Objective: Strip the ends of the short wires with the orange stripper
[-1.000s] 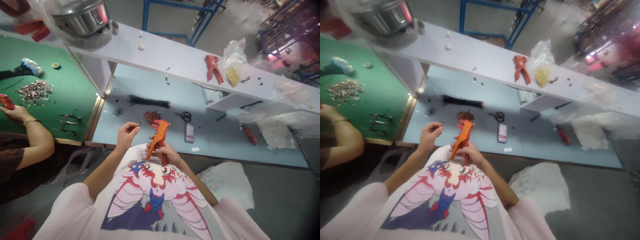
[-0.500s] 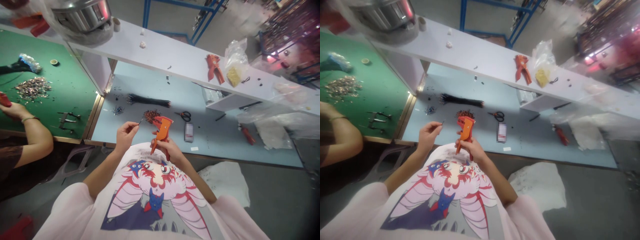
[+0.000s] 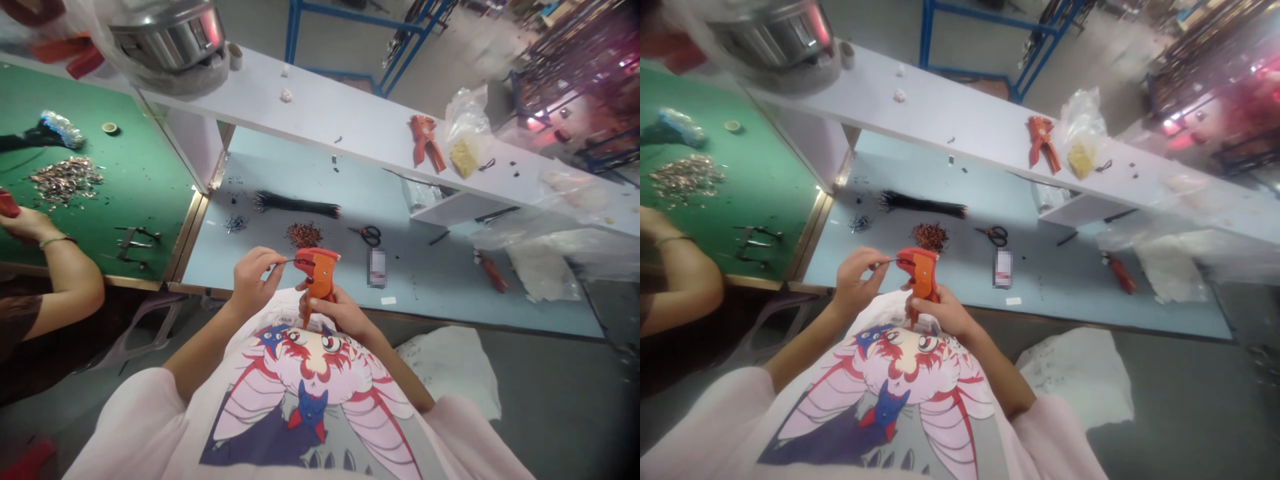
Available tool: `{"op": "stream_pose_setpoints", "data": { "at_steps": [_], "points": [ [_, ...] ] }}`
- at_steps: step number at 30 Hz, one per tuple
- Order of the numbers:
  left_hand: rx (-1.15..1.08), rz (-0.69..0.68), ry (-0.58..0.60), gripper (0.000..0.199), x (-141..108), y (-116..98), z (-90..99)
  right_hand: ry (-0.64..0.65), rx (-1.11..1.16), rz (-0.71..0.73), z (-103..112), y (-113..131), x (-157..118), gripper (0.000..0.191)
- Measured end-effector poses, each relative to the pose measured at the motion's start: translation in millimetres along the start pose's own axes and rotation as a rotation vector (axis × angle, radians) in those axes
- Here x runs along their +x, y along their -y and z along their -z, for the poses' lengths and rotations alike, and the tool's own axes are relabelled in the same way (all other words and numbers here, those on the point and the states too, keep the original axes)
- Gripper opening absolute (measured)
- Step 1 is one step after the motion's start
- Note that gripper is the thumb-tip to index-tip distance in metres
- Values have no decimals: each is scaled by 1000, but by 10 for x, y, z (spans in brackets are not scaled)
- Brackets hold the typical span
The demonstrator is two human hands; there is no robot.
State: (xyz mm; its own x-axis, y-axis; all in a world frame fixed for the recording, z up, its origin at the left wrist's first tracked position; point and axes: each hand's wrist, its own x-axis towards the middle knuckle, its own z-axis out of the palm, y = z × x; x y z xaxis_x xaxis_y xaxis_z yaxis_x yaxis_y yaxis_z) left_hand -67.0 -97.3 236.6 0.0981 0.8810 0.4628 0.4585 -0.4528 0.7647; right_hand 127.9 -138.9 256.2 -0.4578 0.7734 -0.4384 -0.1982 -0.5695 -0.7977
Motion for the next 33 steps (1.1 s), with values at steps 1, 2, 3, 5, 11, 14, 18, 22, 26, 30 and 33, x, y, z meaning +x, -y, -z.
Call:
{"op": "stream_pose_setpoints", "data": {
  "at_steps": [1, 2, 3, 5, 11, 14, 18, 22, 26, 30, 33],
  "points": [
    [-3, -17, 7, 8, 6, 2, 4, 12, 3, -4, 1, -4, -1, 34],
    [-6, -34, 16, 8, 13, 4, 8, 23, 8, -8, 4, -9, 0, 33],
    [-6, -50, 24, 9, 20, 5, 11, 36, 11, -9, 7, -15, 2, 33],
    [-5, -77, 39, 9, 32, 7, 18, 64, 1, -4, 18, -29, 9, 31],
    [-18, -96, 50, 9, 59, 7, 29, 84, -63, 9, 44, -80, 43, 23],
    [-3, -89, 57, 9, 70, -1, 30, 84, -84, 11, 46, -83, 53, 23],
    [19, -78, 38, 10, 74, -7, 17, 84, -80, 6, 52, -63, 59, 23],
    [34, -82, 40, 11, 75, -2, -8, 106, -68, 8, 63, -51, 62, 24],
    [50, -77, 45, 12, 81, -2, -18, 107, -76, 10, 64, -48, 64, 24],
    [58, -74, 37, 11, 78, -2, -14, 99, -118, 25, 55, -46, 73, 25],
    [54, -72, 28, 10, 72, -3, -14, 97, -142, 23, 49, -47, 85, 28]
  ]
}}
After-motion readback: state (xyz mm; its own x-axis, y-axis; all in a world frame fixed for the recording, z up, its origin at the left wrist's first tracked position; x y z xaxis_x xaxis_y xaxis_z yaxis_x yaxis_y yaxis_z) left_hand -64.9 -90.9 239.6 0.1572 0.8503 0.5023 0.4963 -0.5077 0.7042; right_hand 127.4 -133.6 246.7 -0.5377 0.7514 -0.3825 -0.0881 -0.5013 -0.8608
